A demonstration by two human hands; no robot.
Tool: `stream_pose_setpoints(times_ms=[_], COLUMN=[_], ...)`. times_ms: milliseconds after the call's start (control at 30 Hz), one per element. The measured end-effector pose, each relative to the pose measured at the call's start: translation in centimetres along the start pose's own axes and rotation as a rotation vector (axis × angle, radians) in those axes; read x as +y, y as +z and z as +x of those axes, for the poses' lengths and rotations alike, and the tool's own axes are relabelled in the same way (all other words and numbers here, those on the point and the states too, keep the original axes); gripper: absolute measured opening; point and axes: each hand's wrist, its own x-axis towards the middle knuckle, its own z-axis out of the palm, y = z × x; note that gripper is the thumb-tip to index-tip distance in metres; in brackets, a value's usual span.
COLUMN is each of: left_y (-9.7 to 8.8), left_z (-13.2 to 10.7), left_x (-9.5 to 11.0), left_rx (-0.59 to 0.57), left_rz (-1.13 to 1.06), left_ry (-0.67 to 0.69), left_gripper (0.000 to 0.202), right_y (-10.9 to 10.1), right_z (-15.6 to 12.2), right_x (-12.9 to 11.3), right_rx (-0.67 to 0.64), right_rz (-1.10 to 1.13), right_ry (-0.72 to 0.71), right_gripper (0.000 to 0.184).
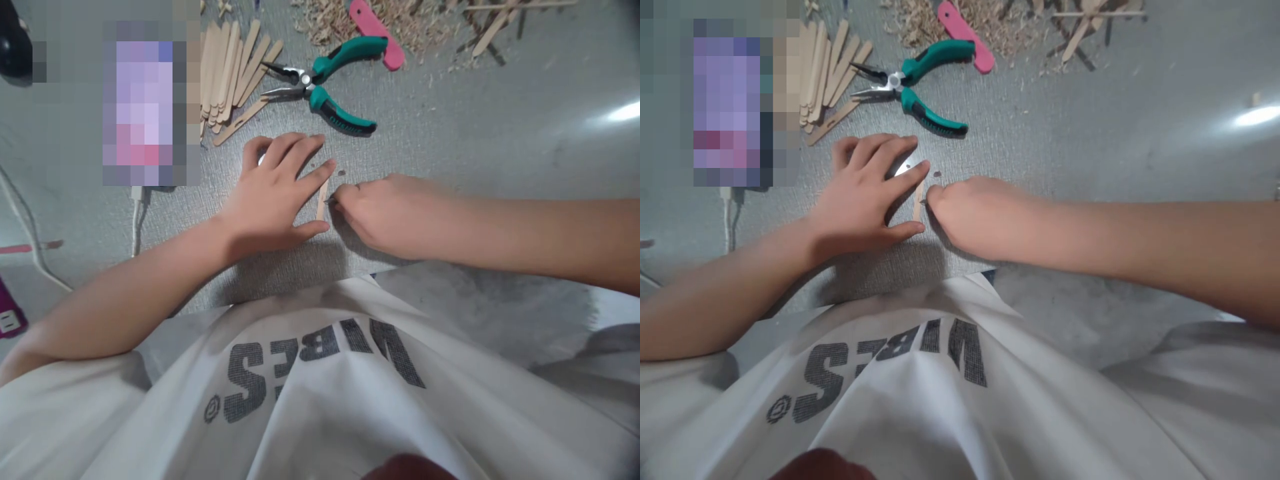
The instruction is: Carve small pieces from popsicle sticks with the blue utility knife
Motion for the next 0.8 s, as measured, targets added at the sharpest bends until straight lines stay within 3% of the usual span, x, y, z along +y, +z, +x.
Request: stream_pose_setpoints(times_ms=[433,567,800], left_y=[0.2,0.2,0.8], left_z=[0.2,0.4,0.8], left_x=[-0.1,0.1,0.0], left_rx=[0.008,-0.011,0.024], left_rz=[-0.03,-0.045,-0.177], left_ry=[0.0,0.005,-0.047], left_gripper=[0.079,0.077,0.066], right_y=[-0.2,-1.0,-2.0], right_z=[0.2,0.4,1.7], right_x=[-0.9,-1.6,-2.5], right_rx=[-0.014,-0.069,-0.196], right_rz=[-0.103,-0.152,-0.111], right_ry=[0.026,0.016,0.049], right_gripper=[0.041,0.046,0.037])
